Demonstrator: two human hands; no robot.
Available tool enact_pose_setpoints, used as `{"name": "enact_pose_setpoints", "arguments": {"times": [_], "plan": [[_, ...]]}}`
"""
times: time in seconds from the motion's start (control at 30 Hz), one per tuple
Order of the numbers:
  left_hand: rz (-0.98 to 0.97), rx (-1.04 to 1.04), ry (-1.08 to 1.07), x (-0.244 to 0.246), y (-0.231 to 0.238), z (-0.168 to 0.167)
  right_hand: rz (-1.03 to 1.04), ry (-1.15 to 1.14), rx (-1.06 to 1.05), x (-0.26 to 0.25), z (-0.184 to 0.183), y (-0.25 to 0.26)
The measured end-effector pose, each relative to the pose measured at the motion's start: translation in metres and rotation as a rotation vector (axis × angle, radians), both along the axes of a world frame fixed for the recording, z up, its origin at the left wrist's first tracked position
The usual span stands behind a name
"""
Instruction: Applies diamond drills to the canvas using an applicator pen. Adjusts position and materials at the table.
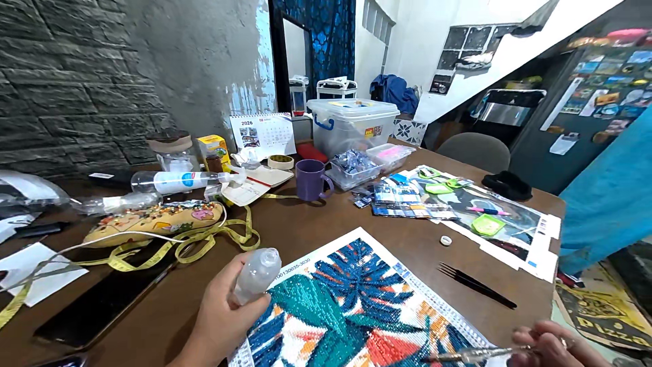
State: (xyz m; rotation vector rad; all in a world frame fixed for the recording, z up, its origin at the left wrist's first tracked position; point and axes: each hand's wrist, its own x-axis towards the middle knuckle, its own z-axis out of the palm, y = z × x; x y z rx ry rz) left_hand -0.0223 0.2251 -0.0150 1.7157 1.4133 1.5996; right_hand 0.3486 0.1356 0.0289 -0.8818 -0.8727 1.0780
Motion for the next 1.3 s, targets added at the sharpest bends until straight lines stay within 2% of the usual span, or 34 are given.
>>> {"name": "enact_pose_setpoints", "arguments": {"times": [0.17,0.4,0.8,1.07,1.3], "plan": [[-0.108,0.117,0.106,0.0,0.0,-0.002,0.051,-0.024,0.069,-0.035,0.024,0.014],[-0.178,0.223,0.231,0.003,0.005,-0.008,0.085,-0.16,0.304,-0.071,0.036,0.026],[-0.23,0.21,0.279,0.005,0.002,0.001,0.125,-0.429,0.662,-0.103,0.067,0.044],[-0.229,0.222,0.276,0.007,0.002,0.001,0.127,-0.687,0.708,-0.118,0.079,0.056],[-0.228,0.235,0.289,0.008,0.003,-0.002,0.122,-0.784,0.707,-0.133,0.071,0.061]]}}
